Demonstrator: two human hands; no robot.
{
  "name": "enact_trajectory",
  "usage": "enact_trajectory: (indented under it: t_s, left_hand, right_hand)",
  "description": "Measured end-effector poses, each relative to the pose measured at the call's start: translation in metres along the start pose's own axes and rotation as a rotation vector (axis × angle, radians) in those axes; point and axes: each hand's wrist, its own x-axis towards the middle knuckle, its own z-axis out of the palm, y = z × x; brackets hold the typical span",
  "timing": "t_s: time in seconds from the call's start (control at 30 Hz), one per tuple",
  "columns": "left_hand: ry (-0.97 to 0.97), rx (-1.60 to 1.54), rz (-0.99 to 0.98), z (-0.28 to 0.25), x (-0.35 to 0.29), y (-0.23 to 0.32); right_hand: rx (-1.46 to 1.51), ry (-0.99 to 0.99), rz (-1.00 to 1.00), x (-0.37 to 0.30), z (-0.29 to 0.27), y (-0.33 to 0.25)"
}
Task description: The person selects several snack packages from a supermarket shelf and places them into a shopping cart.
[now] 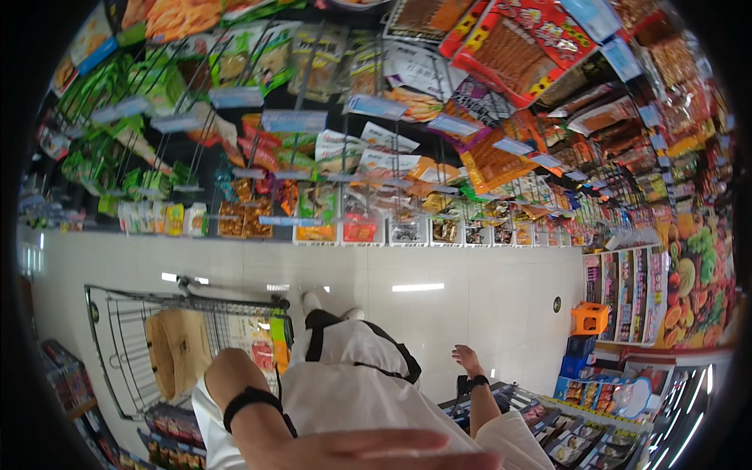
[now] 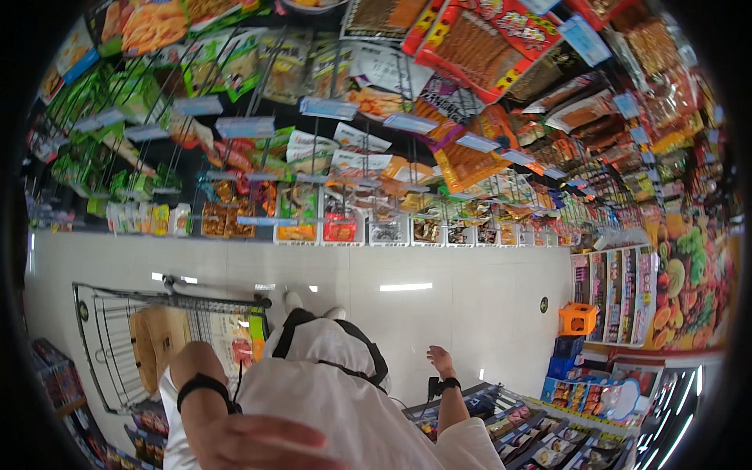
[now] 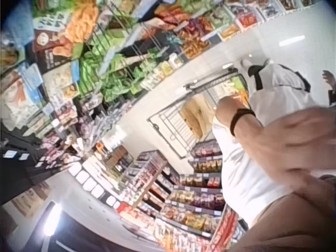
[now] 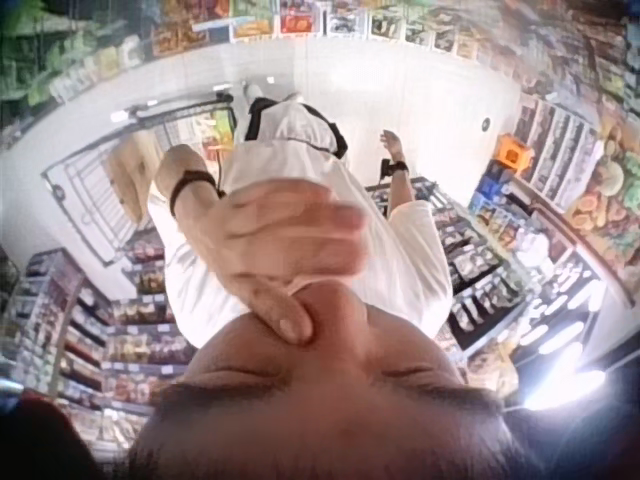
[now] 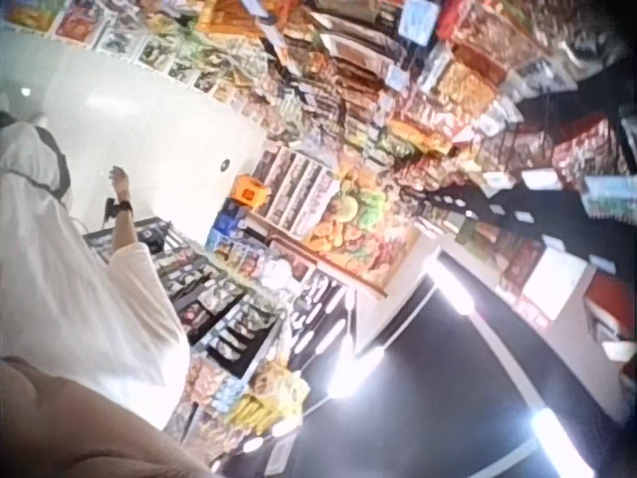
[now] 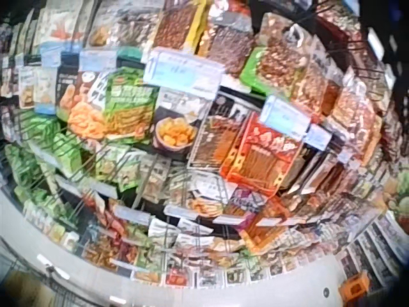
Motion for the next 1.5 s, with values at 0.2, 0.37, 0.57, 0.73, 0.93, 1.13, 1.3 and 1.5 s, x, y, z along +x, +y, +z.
enact_trajectory:
  t_s: [0.2, 0.37, 0.57, 0.73, 0.93, 1.13, 1.3, 1.5]
  left_hand:
    - [0.212, -0.037, 0.487, -0.021, 0.009, 0.005]
    - [0.121, -0.237, 0.844, -0.04, 0.038, 0.019]
    - [-0.121, -0.273, 0.725, -0.035, 0.053, 0.028]
    - [-0.196, -0.311, 0.726, -0.033, 0.058, 0.033]
    - [-0.244, -0.318, 0.723, -0.03, 0.061, 0.034]
    - [-0.29, -0.331, 0.727, -0.029, 0.064, 0.038]
    - [-0.355, -0.33, 0.701, -0.024, 0.062, 0.046]
    - [-0.536, -0.371, 0.653, -0.024, 0.059, 0.057]
  right_hand:
    - [0.11, 0.037, 0.101, -0.009, 0.009, 0.051]
    - [0.107, 0.028, 0.113, -0.008, 0.023, 0.067]
    - [0.107, 0.017, 0.108, -0.01, 0.037, 0.06]
    - [0.144, 0.019, 0.077, -0.011, 0.047, 0.053]
    - [0.18, -0.001, 0.058, -0.008, 0.044, 0.045]
    - [0.12, 0.057, 0.118, -0.006, 0.032, 0.048]
    - [0.176, 0.002, 0.093, -0.003, 0.03, 0.042]
    - [0.163, -0.029, 0.14, -0.001, 0.03, 0.046]
